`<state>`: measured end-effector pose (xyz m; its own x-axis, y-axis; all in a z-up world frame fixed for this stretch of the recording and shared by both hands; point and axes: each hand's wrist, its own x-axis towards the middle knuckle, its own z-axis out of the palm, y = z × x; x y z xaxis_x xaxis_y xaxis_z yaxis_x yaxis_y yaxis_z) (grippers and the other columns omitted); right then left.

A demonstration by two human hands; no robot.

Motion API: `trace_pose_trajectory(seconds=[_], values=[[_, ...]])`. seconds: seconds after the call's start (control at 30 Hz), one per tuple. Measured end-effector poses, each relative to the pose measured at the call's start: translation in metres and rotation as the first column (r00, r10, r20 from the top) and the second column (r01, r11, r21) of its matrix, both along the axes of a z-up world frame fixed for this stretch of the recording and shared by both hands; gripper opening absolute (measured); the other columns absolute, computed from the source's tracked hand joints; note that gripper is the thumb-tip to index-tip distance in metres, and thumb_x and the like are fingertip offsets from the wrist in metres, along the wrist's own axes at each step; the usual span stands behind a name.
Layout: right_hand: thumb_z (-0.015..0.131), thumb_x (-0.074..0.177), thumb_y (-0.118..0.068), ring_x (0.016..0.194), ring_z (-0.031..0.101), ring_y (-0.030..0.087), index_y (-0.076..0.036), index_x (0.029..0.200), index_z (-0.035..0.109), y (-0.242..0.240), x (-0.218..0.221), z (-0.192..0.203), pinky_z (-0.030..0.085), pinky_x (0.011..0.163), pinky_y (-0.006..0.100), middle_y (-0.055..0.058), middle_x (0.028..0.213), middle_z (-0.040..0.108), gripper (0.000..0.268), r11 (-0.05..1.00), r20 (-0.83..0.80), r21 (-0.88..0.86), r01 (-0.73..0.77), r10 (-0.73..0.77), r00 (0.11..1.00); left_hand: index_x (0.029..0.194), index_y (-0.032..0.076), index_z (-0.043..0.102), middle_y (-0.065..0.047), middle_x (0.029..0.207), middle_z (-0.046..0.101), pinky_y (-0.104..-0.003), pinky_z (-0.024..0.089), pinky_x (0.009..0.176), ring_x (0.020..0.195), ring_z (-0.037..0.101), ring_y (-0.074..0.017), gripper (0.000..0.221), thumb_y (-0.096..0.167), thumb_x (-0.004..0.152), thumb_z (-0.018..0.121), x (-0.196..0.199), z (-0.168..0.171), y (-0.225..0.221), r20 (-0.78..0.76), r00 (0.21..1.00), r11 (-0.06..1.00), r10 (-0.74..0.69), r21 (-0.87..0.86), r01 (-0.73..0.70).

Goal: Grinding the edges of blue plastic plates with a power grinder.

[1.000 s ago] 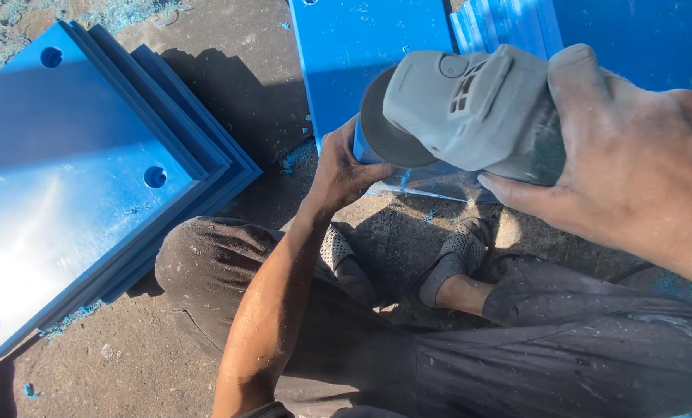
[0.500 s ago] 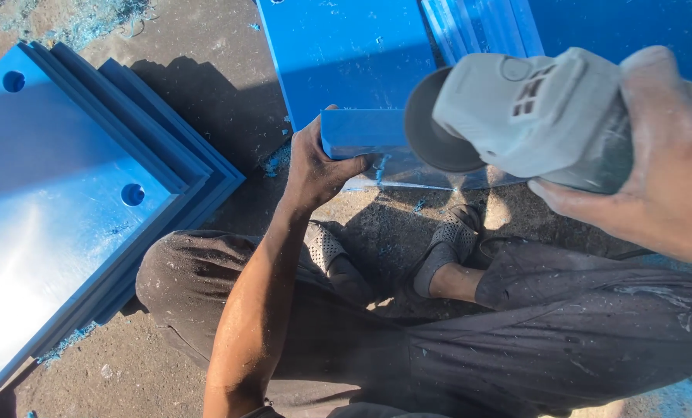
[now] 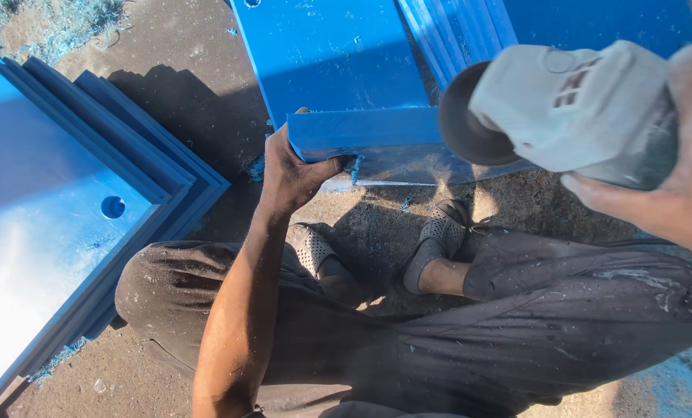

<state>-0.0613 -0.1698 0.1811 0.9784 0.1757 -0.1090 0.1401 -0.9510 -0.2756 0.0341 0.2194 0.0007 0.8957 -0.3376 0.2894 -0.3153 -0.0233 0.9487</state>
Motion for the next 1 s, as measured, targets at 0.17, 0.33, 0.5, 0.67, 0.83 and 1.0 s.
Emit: trace_pose_trajectory(seconds=[0.17, 0.33, 0.5, 0.67, 0.83, 1.0], values=[[0.093, 0.075, -0.039, 0.097, 0.075, 0.024, 0.003, 0.133, 0.052, 0.070, 0.005, 0.043, 0.064, 0.086, 0.037, 0.019, 0.115, 0.070, 0.082, 0.922, -0.060, -0.386, 0.008, -0.034, 0.998, 0.101, 0.007, 0.066, -0.005, 0.096, 0.071, -0.032, 0.060, 0.082, 0.088, 0.071, -0.0137, 0.034, 0.028, 0.088, 0.089, -0.005, 0.000, 0.004, 0.004, 1.000, 1.000, -0.030, -0.006, 0.030], [0.080, 0.066, -0.007, 0.108, 0.071, 0.033, 0.009, 0.133, 0.047, 0.047, 0.002, 0.032, 0.060, 0.091, 0.043, 0.028, 0.121, 0.066, 0.076, 0.977, 0.162, 0.010, -0.213, 0.208, 0.965, 0.099, 0.006, 0.063, -0.002, 0.093, 0.068, -0.030, 0.060, 0.078, 0.085, 0.070, -0.0114, 0.038, 0.031, 0.086, 0.088, -0.001, -0.004, 0.000, -0.008, 1.000, 0.998, -0.019, -0.068, 0.019], [0.084, 0.072, -0.019, 0.109, 0.072, 0.030, 0.005, 0.135, 0.047, 0.071, 0.010, 0.047, 0.061, 0.092, 0.042, 0.025, 0.123, 0.067, 0.076, 0.981, 0.075, -0.149, -0.124, 0.136, 0.988, 0.098, 0.006, 0.065, -0.002, 0.094, 0.069, -0.030, 0.060, 0.077, 0.085, 0.070, -0.0111, 0.036, 0.030, 0.087, 0.088, -0.001, 0.000, 0.002, -0.009, 1.000, 0.999, -0.027, -0.036, 0.026], [0.087, 0.075, -0.015, 0.103, 0.074, 0.026, 0.004, 0.133, 0.050, 0.081, 0.014, 0.061, 0.062, 0.088, 0.040, 0.021, 0.119, 0.070, 0.071, 0.994, 0.017, -0.075, -0.082, 0.084, 0.996, 0.099, 0.006, 0.066, -0.002, 0.092, 0.069, -0.028, 0.061, 0.076, 0.084, 0.071, -0.0105, 0.035, 0.029, 0.087, 0.088, -0.002, 0.006, 0.002, -0.033, 0.997, 0.996, -0.065, -0.063, 0.063], [0.089, 0.074, -0.035, 0.100, 0.075, 0.023, 0.000, 0.132, 0.051, 0.090, 0.019, 0.073, 0.063, 0.086, 0.036, 0.018, 0.116, 0.070, 0.078, 0.919, -0.091, -0.395, -0.007, -0.031, 0.995, 0.101, 0.005, 0.067, -0.001, 0.096, 0.068, -0.030, 0.062, 0.079, 0.086, 0.070, -0.0114, 0.036, 0.030, 0.087, 0.089, 0.002, -0.001, 0.001, -0.035, 0.993, 0.978, -0.109, -0.181, 0.101], [0.091, 0.074, -0.048, 0.098, 0.076, 0.022, -0.003, 0.132, 0.051, 0.096, 0.019, 0.071, 0.064, 0.085, 0.034, 0.017, 0.113, 0.070, 0.084, 0.819, -0.158, -0.574, 0.015, -0.128, 0.979, 0.096, 0.005, 0.067, -0.001, 0.093, 0.064, -0.029, 0.057, 0.074, 0.084, 0.068, -0.0107, 0.034, 0.029, 0.085, 0.089, -0.002, -0.001, 0.007, -0.034, 0.998, 0.997, -0.054, -0.060, 0.052]])
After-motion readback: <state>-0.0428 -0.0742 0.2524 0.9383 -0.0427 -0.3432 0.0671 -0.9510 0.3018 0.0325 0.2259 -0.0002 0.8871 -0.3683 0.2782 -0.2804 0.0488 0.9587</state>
